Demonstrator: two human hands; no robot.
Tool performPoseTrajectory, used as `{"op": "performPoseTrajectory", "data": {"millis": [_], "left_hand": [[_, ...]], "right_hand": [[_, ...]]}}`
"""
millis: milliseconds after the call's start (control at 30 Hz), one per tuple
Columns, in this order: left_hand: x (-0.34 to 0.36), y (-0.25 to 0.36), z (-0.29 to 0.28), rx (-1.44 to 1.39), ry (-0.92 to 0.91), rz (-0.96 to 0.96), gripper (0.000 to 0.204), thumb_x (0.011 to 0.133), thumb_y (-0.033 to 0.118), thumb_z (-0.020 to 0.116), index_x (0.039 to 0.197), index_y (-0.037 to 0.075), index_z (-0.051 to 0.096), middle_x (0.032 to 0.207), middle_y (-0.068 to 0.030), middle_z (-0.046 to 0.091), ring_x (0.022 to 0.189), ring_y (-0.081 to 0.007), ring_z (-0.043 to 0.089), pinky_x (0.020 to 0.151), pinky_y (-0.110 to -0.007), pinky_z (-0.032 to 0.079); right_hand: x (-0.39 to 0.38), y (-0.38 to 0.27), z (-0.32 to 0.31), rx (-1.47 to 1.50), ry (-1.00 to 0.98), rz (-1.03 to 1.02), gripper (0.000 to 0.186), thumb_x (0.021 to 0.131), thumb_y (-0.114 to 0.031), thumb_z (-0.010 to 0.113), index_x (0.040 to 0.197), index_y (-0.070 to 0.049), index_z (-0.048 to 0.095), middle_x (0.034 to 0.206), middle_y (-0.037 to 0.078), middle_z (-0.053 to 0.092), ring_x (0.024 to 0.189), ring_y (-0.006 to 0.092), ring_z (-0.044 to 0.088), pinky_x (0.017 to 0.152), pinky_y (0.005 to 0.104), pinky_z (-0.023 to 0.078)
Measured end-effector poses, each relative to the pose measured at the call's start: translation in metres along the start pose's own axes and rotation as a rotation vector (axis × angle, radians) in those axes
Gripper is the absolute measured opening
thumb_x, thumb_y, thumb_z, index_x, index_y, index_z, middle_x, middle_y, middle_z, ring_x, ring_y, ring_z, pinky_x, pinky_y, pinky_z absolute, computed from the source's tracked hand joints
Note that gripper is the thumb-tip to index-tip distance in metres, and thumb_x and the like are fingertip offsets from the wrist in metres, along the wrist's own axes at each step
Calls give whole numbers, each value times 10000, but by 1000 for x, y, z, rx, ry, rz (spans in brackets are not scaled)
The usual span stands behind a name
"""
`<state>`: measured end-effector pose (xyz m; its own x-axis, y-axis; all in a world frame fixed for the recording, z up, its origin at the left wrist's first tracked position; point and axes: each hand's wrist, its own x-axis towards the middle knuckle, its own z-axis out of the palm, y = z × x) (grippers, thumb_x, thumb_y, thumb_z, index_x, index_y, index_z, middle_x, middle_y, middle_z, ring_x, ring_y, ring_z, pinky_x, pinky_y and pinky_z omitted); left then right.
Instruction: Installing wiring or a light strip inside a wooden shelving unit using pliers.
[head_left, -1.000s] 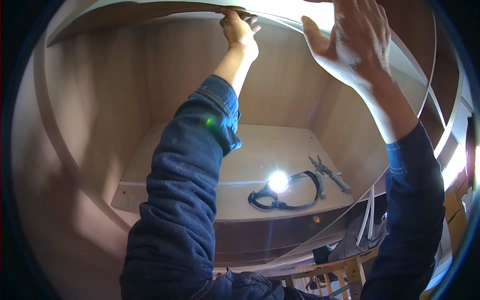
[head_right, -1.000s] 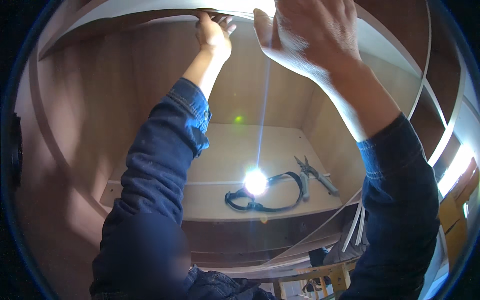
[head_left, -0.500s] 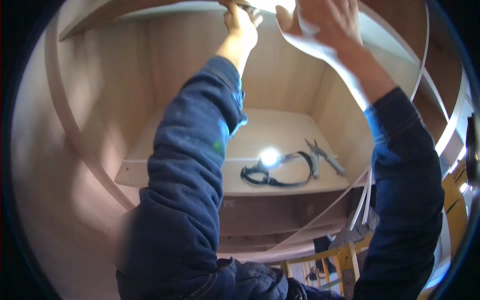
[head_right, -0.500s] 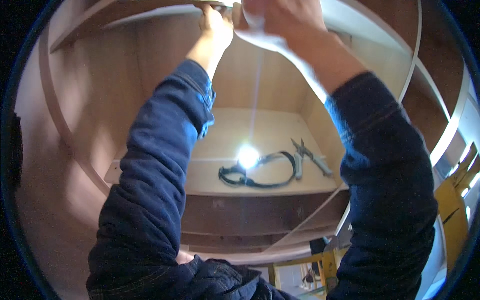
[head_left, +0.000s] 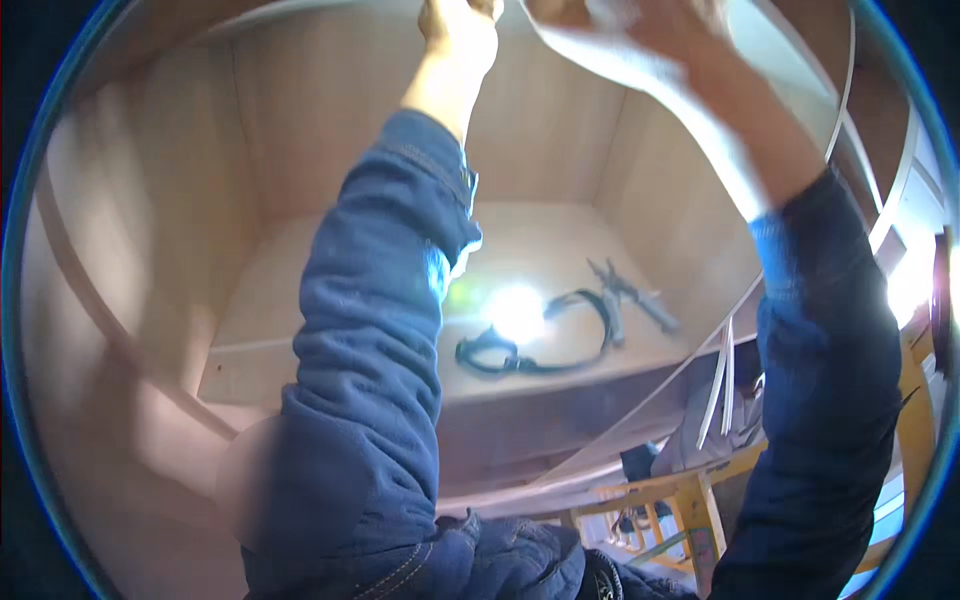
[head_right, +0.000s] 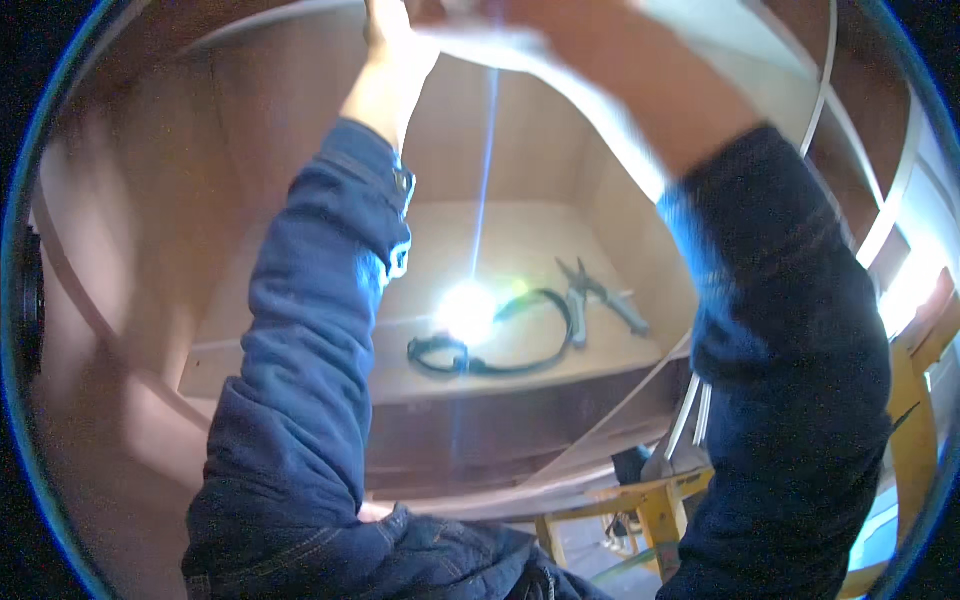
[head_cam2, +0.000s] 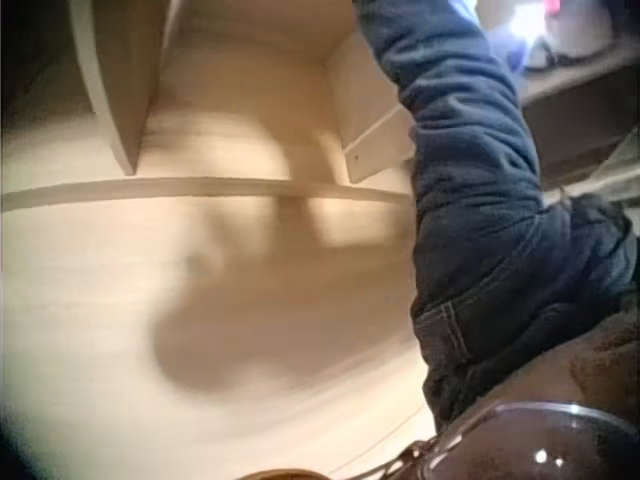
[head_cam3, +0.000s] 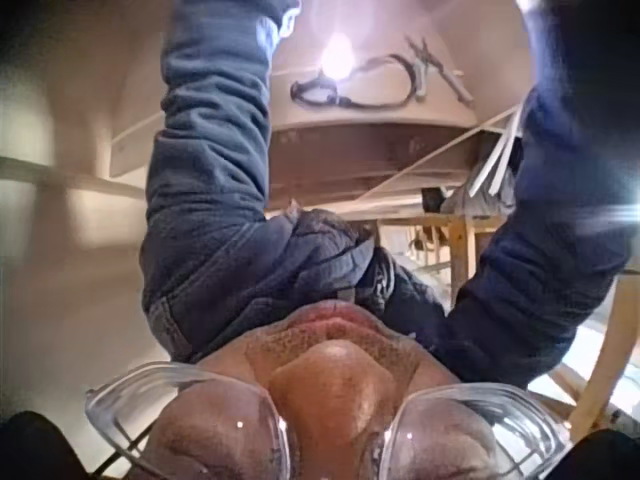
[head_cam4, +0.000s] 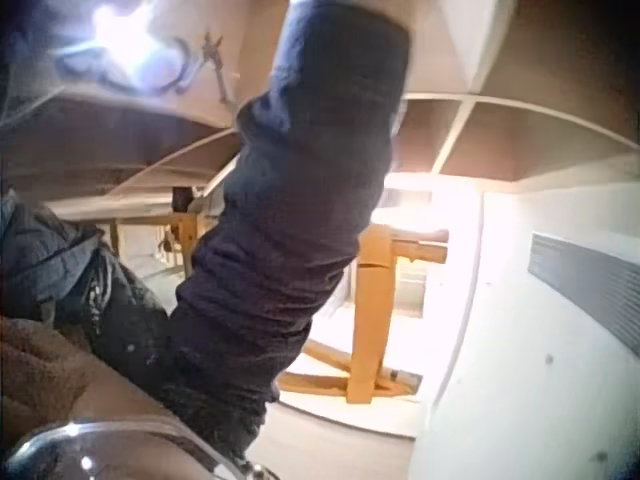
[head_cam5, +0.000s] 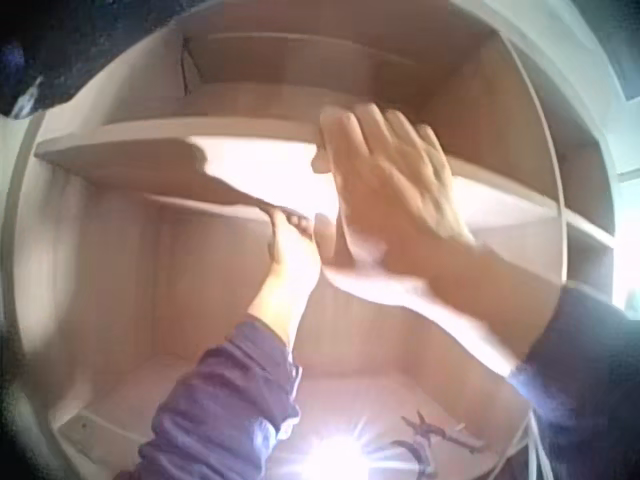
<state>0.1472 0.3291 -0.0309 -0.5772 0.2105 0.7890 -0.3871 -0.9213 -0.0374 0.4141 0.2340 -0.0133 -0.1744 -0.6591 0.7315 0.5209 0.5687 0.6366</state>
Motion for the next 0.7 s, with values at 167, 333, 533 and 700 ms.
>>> {"op": "performPoseTrajectory", "data": {"millis": [167, 333, 533, 700], "left_hand": [[-2, 4, 3, -154, -87, -232, 496, 1044, 594, 511, 889, 131, 598, 710, 27, 561, 645, -109, 552, 659, -269, 482], [-11, -11, 38, -127, -80, -133, 608, 996, 732, 481, 793, 161, 533, 613, 44, 473, 597, -124, 484, 690, -305, 493], [-26, -21, 63, 105, 191, 109, 614, 987, 727, 502, 776, 152, 540, 613, 42, 479, 596, -113, 495, 684, -287, 468], [-23, -24, 38, 204, -3, 278, 606, 996, 707, 510, 791, 138, 549, 627, 29, 489, 611, -111, 514, 690, -290, 469]], "right_hand": [[9, 4, -6, 10, -10, -22, 546, 745, -149, 758, 1215, -58, 494, 1040, 124, 569, 953, 315, 590, 908, 447, 483], [4, 13, 3, 37, 0, -82, 713, 692, -89, 750, 1342, -11, 468, 1060, 140, 596, 921, 316, 610, 885, 432, 514], [-16, 23, 10, -219, -15, -124, 751, 679, -38, 745, 1368, 20, 452, 1077, 162, 602, 929, 311, 629, 871, 413, 544], [7, 9, -4, -110, -93, -202, 702, 742, -89, 732, 1363, 57, 439, 1087, 178, 598, 934, 313, 645, 854, 395, 567]]}}
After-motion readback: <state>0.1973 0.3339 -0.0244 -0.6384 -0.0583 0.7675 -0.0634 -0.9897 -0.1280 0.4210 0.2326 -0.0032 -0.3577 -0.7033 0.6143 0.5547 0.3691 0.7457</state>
